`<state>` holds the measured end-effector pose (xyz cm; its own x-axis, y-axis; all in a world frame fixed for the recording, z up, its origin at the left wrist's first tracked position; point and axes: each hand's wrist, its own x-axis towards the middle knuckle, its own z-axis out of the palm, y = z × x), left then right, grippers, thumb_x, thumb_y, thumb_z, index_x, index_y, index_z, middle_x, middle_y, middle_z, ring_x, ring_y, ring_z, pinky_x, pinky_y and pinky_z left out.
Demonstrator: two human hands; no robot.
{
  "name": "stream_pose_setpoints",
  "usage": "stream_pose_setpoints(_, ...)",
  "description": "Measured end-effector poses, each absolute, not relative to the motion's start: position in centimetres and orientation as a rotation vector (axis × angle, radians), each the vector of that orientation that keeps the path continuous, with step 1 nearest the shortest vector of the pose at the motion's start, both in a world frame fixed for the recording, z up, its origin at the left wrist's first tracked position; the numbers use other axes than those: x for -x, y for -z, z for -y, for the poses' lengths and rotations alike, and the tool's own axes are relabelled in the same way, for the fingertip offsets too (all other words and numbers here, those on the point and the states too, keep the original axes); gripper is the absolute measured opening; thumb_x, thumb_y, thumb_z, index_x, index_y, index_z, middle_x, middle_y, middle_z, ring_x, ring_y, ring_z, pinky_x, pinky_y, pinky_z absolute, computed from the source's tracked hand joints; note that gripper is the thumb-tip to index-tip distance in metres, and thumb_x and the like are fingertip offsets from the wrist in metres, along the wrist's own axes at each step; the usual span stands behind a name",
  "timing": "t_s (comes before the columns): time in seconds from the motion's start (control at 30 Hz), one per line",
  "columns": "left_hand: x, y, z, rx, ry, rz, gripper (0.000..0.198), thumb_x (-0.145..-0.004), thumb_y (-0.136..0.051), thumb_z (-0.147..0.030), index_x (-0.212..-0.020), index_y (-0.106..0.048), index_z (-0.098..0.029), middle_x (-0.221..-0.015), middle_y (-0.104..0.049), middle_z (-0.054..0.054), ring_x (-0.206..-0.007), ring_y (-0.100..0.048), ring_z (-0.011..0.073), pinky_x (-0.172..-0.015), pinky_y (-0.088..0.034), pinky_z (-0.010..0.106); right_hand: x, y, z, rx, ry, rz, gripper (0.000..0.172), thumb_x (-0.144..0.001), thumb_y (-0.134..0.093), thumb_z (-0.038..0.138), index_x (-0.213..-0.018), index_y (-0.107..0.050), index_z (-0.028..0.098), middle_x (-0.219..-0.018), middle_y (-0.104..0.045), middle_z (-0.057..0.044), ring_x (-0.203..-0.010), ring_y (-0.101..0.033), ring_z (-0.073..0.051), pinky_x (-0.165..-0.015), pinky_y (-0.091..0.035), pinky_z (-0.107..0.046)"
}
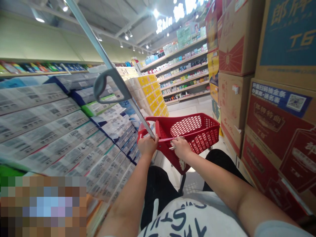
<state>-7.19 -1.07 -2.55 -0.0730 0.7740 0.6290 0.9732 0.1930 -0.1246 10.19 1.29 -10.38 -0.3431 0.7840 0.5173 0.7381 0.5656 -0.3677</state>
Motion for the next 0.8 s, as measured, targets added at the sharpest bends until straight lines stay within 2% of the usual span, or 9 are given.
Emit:
stream_pose_setpoints(0.1, 7.3, 2.6, 1.1, 1.643, 0.442, 1.892, 0.054, -0.089, -0.029, -0.048, -0.079, -0.071, -0.015, -0.073, -0.069, 0.012, -0.07, -0.063, 0.0235, -0.073, -0.037, 0.035, -9.5, 10.1, -1.0, 1.163, -0.101, 2.154, 0.021, -0.085, -0.045, 0.017, -0.098, -0.062, 0.021, -0.1, -0.059, -0.007, -0.09, -0.054, -0.019, -0.075, -0.038, -0.029)
stream_pose_setpoints(0.3, 7.2, 2.7, 1.3, 1.647, 0.464, 1.897, 0.053, -0.088, -0.03, -0.048, -0.077, -0.07, -0.015, -0.074, -0.069, 0.012, -0.071, -0.063, 0.0242, -0.073, -0.037, 0.036, -12.1, 11.6, -2.1, 1.306, -0.107, 2.142, 0.036, -0.076, -0.052, 0.012, -0.109, -0.059, 0.024, -0.108, -0.058, -0.006, -0.088, -0.057, -0.02, -0.07, -0.039, -0.029)
stream_pose_setpoints(0.47, 7.2, 2.6, 1.1, 1.643, 0.47, 1.902, 0.053, -0.088, -0.03, -0.048, -0.078, -0.07, -0.014, -0.074, -0.069, 0.013, -0.071, -0.063, 0.0237, -0.074, -0.037, 0.036, -12.9, 11.5, -2.6, 1.279, -0.267, 2.027, 0.029, -0.075, -0.051, 0.011, -0.098, -0.064, 0.024, -0.1, -0.058, -0.004, -0.078, -0.058, -0.016, -0.066, -0.043, -0.027)
stream_pose_setpoints(0.57, 7.2, 2.6, 1.1, 1.636, 0.449, 1.898, 0.054, -0.088, -0.03, -0.049, -0.078, -0.07, -0.014, -0.073, -0.069, 0.013, -0.07, -0.063, 0.0232, -0.075, -0.038, 0.035, -11.5, 10.1, -2.0, 0.988, -0.253, 1.883, 0.032, -0.079, -0.048, 0.011, -0.105, -0.061, 0.023, -0.105, -0.057, -0.005, -0.092, -0.057, -0.018, -0.079, -0.046, -0.029)
stream_pose_setpoints(0.67, 7.1, 2.6, 1.2, 1.63, 0.428, 1.9, 0.054, -0.088, -0.03, -0.05, -0.078, -0.07, -0.015, -0.074, -0.069, 0.013, -0.071, -0.063, 0.0229, -0.075, -0.038, 0.035, -9.5, 9.0, -1.6, 0.76, -0.158, 1.863, 0.04, -0.079, -0.05, 0.012, -0.118, -0.055, 0.02, -0.119, -0.054, -0.008, -0.113, -0.048, -0.02, -0.096, -0.04, -0.034)
stream_pose_setpoints(0.8, 7.2, 2.5, 1.4, 1.645, 0.435, 1.9, 0.053, -0.088, -0.03, -0.049, -0.079, -0.07, -0.015, -0.074, -0.069, 0.013, -0.071, -0.063, 0.0232, -0.074, -0.038, 0.035, -8.3, 9.7, -2.5, 0.744, -0.151, 2.081, 0.045, -0.075, -0.053, 0.011, -0.12, -0.054, 0.018, -0.118, -0.057, -0.009, -0.111, -0.05, -0.021, -0.096, -0.038, -0.036)
